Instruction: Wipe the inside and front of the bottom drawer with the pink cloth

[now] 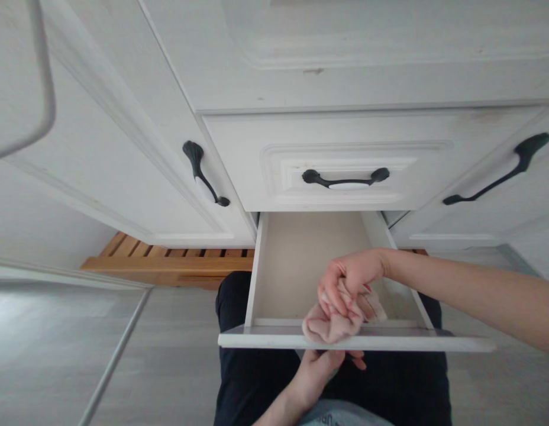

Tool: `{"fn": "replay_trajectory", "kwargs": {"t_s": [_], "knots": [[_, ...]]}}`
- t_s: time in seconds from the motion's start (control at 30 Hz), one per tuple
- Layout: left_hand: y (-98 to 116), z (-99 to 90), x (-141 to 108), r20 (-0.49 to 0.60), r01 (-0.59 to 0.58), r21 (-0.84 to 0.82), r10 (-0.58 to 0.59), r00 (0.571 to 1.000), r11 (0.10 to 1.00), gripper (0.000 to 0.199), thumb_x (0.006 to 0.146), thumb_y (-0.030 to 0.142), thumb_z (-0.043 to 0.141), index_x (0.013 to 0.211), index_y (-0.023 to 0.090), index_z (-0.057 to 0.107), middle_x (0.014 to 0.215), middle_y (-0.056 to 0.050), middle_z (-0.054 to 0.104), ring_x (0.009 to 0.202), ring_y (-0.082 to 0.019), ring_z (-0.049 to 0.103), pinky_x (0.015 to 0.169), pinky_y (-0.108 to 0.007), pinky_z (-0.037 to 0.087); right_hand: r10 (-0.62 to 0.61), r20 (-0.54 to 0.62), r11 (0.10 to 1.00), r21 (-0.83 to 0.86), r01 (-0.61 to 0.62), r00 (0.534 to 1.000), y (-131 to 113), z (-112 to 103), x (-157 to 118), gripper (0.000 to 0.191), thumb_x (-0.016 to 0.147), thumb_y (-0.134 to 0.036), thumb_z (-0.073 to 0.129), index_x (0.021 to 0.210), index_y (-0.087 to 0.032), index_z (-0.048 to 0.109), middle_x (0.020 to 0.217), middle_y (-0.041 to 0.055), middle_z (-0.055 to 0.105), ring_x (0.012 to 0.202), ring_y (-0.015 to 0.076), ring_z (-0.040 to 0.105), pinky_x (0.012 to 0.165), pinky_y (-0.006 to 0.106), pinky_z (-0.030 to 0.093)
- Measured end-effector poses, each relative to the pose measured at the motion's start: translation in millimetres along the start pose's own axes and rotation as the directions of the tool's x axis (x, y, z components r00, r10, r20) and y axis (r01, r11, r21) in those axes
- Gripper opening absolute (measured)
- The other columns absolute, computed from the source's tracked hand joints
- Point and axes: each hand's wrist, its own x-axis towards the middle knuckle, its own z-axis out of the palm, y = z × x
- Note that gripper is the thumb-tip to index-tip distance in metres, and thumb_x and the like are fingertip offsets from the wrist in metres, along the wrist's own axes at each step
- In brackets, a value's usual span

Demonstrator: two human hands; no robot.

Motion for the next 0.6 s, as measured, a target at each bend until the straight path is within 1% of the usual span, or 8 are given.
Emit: {"fn": "replay_trajectory", "kwargs": {"t_s": [0.1, 0.13, 0.17, 0.23, 0.3, 0.43, 0.5, 0.6], "knots": [[-1.8, -0.4, -12.6, 0.002, -0.061, 0.021, 0.061, 0.998, 0.998, 0.057, 0.086, 0.067, 0.062, 0.094, 0.015, 0.082, 0.093, -0.013, 0.080, 0.096, -0.031, 0.071, 0.102, -0.046, 0.049, -0.045, -0.320, 0.995, -0.098, 0.014, 0.946, 8.0, -8.9, 46.5, 0.031, 0.068, -0.014, 0.067, 0.098, -0.018, 0.075, 0.096, 0.0018, 0.072, 0.091, 0.0161, 0.066, 0.080, 0.027, 0.053], [-2.2, -0.8, -15.2, 0.002, -0.071, 0.035, 0.070, 0.998, 0.997, 0.054, 0.088, 0.065, 0.060, 0.095, 0.016, 0.082, 0.091, -0.012, 0.081, 0.097, -0.030, 0.071, 0.101, -0.045, 0.049, -0.066, -0.377, 0.982, -0.186, -0.006, 0.924, 9.9, -9.1, 66.8, 0.035, 0.072, -0.014, 0.064, 0.107, -0.019, 0.073, 0.101, 0.0018, 0.072, 0.090, 0.0154, 0.065, 0.080, 0.026, 0.053], [-2.3, -1.1, -16.7, 0.000, -0.075, 0.048, 0.075, 0.997, 0.996, 0.052, 0.090, 0.063, 0.060, 0.096, 0.016, 0.083, 0.090, -0.011, 0.081, 0.097, -0.030, 0.071, 0.100, -0.044, 0.049, -0.092, -0.386, 0.957, -0.289, -0.025, 0.918, 11.6, -8.0, 86.3, 0.034, 0.077, -0.015, 0.063, 0.110, -0.017, 0.071, 0.104, 0.0026, 0.072, 0.090, 0.0150, 0.065, 0.081, 0.026, 0.052], [-1.5, -1.8, -17.0, -0.011, -0.072, 0.065, 0.073, 0.997, 0.995, 0.049, 0.091, 0.060, 0.059, 0.096, 0.017, 0.083, 0.090, -0.011, 0.081, 0.100, -0.030, 0.071, 0.100, -0.042, 0.049, -0.117, -0.317, 0.892, -0.449, -0.040, 0.941, 15.2, -3.6, 116.7, 0.018, 0.085, -0.018, 0.060, 0.099, -0.012, 0.071, 0.100, 0.0049, 0.072, 0.091, 0.0152, 0.064, 0.086, 0.026, 0.050], [-0.2, -2.6, -15.5, -0.012, -0.073, 0.075, 0.074, 0.997, 0.995, 0.048, 0.091, 0.059, 0.060, 0.096, 0.017, 0.082, 0.090, -0.010, 0.081, 0.101, -0.030, 0.070, 0.099, -0.041, 0.049, -0.097, -0.248, 0.860, -0.508, -0.044, 0.964, 20.2, 1.4, 128.5, 0.019, 0.092, -0.022, 0.057, 0.088, -0.011, 0.072, 0.095, 0.0055, 0.072, 0.092, 0.0158, 0.064, 0.090, 0.026, 0.048], [1.0, -5.2, -12.9, 0.034, -0.074, 0.107, 0.071, 0.997, 0.991, 0.046, 0.093, 0.058, 0.059, 0.096, 0.017, 0.081, 0.092, -0.011, 0.081, 0.101, -0.030, 0.069, 0.099, -0.041, 0.049, -0.001, -0.143, 0.834, -0.547, -0.078, 0.990, 33.6, 4.7, 99.5, 0.033, 0.096, -0.039, 0.058, 0.113, -0.014, 0.073, 0.113, 0.0057, 0.072, 0.102, 0.0169, 0.064, 0.092, 0.025, 0.047], [0.2, -6.6, -12.8, 0.042, -0.085, 0.114, 0.081, 0.996, 0.990, 0.046, 0.094, 0.057, 0.058, 0.097, 0.017, 0.080, 0.093, -0.011, 0.080, 0.103, -0.030, 0.069, 0.101, -0.042, 0.047, 0.054, -0.088, 0.822, -0.561, -0.094, 0.995, 40.8, 1.8, 69.5, 0.041, 0.095, -0.042, 0.059, 0.122, -0.013, 0.070, 0.121, 0.0074, 0.069, 0.109, 0.0185, 0.063, 0.095, 0.026, 0.046], [-1.2, -7.4, -13.7, 0.031, -0.078, 0.095, 0.075, 0.997, 0.992, 0.047, 0.093, 0.058, 0.058, 0.099, 0.017, 0.080, 0.093, -0.012, 0.080, 0.103, -0.030, 0.068, 0.101, -0.043, 0.047, 0.135, -0.085, 0.817, -0.554, -0.159, 0.987, 53.1, -4.6, 17.3, 0.043, 0.089, -0.041, 0.063, 0.121, -0.014, 0.071, 0.124, 0.0080, 0.068, 0.115, 0.0210, 0.061, 0.099, 0.028, 0.045]]}}
